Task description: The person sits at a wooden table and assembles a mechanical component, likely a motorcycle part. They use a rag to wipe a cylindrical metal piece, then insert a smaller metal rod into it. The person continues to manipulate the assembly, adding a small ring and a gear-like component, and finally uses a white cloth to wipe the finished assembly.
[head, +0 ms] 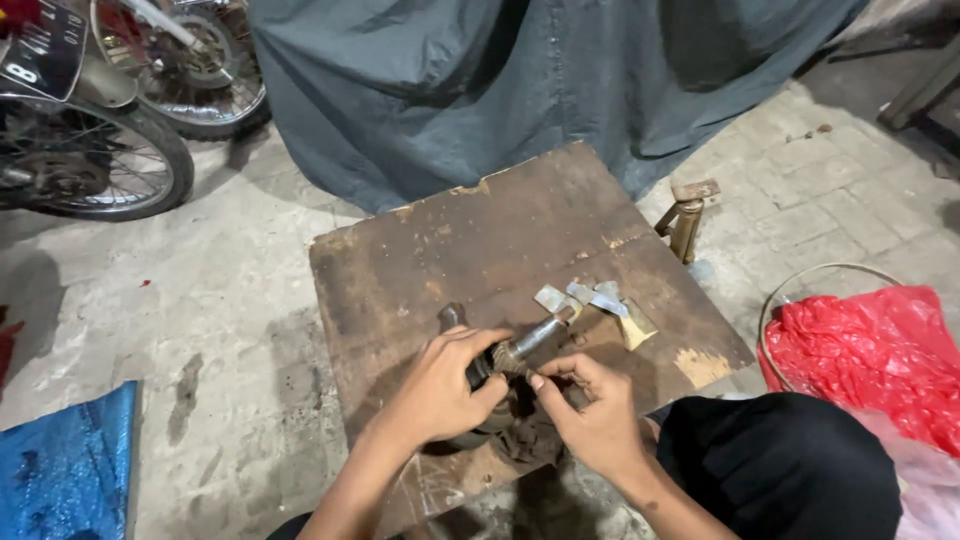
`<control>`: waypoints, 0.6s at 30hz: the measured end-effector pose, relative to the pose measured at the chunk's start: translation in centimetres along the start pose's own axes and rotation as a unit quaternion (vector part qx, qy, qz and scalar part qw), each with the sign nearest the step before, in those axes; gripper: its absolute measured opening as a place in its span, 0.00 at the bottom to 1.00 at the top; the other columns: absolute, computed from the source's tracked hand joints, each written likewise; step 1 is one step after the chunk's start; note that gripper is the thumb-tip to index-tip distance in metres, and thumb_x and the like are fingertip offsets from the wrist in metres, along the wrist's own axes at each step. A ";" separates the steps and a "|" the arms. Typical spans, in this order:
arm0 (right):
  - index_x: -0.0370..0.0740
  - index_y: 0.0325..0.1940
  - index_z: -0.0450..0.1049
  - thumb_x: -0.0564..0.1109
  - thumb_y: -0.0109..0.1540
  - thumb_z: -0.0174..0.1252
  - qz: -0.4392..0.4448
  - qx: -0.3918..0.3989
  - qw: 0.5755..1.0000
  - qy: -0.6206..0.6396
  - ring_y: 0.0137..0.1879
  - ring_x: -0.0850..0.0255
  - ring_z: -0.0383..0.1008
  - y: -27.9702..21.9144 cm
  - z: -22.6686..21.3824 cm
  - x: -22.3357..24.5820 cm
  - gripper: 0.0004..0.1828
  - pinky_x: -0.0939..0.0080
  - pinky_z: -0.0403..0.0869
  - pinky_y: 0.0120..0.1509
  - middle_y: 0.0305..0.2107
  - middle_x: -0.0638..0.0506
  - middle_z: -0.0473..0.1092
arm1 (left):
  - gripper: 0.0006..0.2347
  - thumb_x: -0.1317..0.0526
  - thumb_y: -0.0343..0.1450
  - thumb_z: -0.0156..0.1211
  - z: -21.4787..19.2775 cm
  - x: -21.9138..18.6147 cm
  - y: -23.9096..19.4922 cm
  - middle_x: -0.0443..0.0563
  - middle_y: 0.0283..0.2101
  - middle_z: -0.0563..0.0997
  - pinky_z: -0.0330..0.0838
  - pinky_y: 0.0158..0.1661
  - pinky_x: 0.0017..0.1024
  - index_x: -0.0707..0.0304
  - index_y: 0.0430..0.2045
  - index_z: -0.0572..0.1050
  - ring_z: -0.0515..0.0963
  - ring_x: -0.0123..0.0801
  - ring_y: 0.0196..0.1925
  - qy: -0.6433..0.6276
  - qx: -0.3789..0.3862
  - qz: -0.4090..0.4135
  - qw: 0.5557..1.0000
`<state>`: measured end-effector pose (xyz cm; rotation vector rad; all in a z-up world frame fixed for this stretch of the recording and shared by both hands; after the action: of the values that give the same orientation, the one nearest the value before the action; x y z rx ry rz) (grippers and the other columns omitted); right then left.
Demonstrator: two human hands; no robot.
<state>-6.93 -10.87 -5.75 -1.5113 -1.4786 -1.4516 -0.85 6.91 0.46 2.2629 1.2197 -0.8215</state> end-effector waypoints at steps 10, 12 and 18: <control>0.32 0.32 0.77 0.34 0.55 0.64 -0.115 -0.064 0.991 -0.029 0.22 0.70 0.65 -0.4 1.9 1.8 0.03 0.73 0.63 0.26 0.26 0.53 0.77 | 0.23 0.69 0.66 0.51 -0.1 1.1 0.0 0.58 0.58 0.80 0.75 0.52 0.39 0.63 0.59 0.72 0.79 0.45 0.56 -0.038 0.079 0.012 0.996; 0.32 0.31 0.74 0.33 0.56 0.63 -0.138 -0.076 0.987 -0.038 0.28 0.66 0.69 -0.6 2.3 2.0 0.03 0.70 0.67 0.32 0.29 0.51 0.76 | 0.23 0.65 0.69 0.50 0.7 2.1 0.0 0.55 0.64 0.74 0.64 0.62 0.43 0.59 0.62 0.70 0.68 0.46 0.66 -0.011 0.088 -0.006 0.996; 0.31 0.33 0.74 0.31 0.56 0.62 -0.152 -0.078 0.984 -0.057 0.30 0.65 0.71 -0.4 2.7 2.6 0.04 0.69 0.70 0.35 0.30 0.50 0.75 | 0.21 0.65 0.62 0.54 -0.6 0.7 0.3 0.60 0.36 0.84 0.77 0.34 0.38 0.64 0.51 0.78 0.80 0.46 0.29 -0.026 -0.009 0.015 1.000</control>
<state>-7.02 -7.49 -4.08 -1.5327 -1.7621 -1.7144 -0.14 7.56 0.51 2.2256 1.1625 -0.8483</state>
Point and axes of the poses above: each hand's wrist, its own y-axis towards the middle knuckle, its own z-axis out of the palm, x = y × z, the point moved 4 cm from there along y, towards the middle knuckle
